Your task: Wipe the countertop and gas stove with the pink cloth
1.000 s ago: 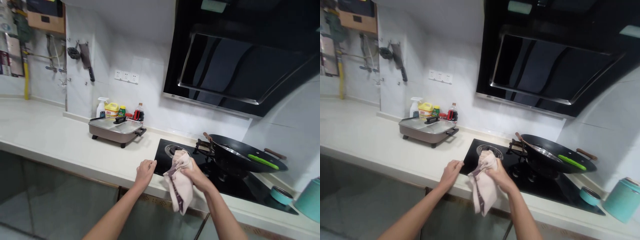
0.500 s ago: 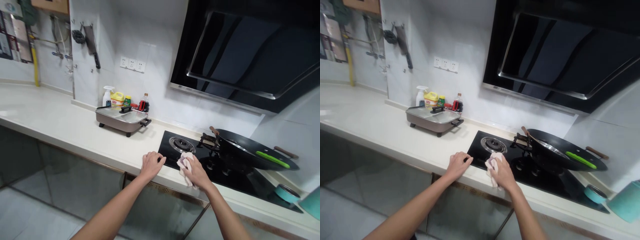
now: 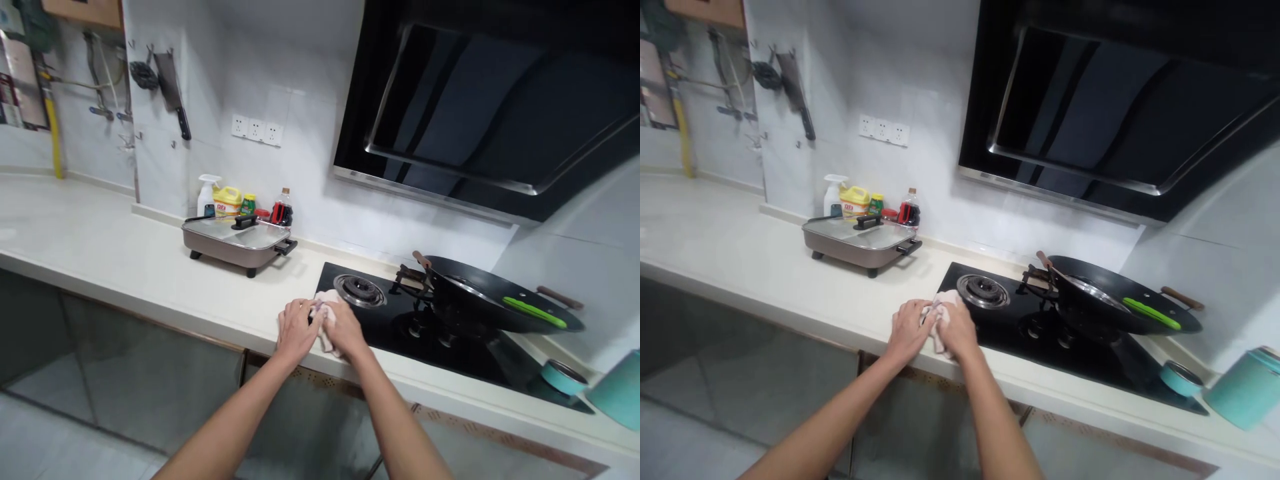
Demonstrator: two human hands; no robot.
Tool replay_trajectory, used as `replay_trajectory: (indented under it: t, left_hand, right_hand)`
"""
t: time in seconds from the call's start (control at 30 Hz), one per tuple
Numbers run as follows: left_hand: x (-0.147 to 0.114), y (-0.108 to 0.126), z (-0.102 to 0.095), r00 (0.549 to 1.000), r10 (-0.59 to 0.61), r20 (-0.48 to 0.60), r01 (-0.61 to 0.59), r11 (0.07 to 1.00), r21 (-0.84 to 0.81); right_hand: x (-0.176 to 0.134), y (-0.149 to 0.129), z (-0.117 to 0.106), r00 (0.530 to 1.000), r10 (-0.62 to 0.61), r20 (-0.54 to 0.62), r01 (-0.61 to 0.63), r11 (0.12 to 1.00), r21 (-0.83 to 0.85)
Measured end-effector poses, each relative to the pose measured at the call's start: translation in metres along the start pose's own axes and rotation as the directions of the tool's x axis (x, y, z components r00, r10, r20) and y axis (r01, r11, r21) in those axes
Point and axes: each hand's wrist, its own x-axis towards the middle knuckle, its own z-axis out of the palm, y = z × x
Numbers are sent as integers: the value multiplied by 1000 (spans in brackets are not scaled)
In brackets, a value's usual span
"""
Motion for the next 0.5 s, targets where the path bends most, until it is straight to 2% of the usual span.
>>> replay_trajectory:
  t: [0.1,0.17,0.27,0.37,0.43,0.5]
  left_hand:
    - [2,-6,-1,999,-37,-35,36,999,-38]
    - [3,-9,-1,997,-56,-54,53,997,-65]
    - [2,-11,0,996,-50,-72,44,995,-88]
    - [-1,-11,3,993,-62,-105,52,994,-99]
    - [-2,-10,4,988,-87,-124,73,991,-111]
    - [-2,-9,4,986,-107,-125,92,989,-114]
  right_hand:
    - [1,-34,20,985,-160,61,155,984,85]
    - [-4,-43,21,979,-201,42,190,964,185]
    - [-16,-38,11,987,-162,11,148,929,338]
    - [-25,-20,-4,993,-101,66,64,902,426]
    - [-28,-6,-16,997,-14,77,-25,876,482]
    - [-29,7,-27,990,120,70,-138,813,565]
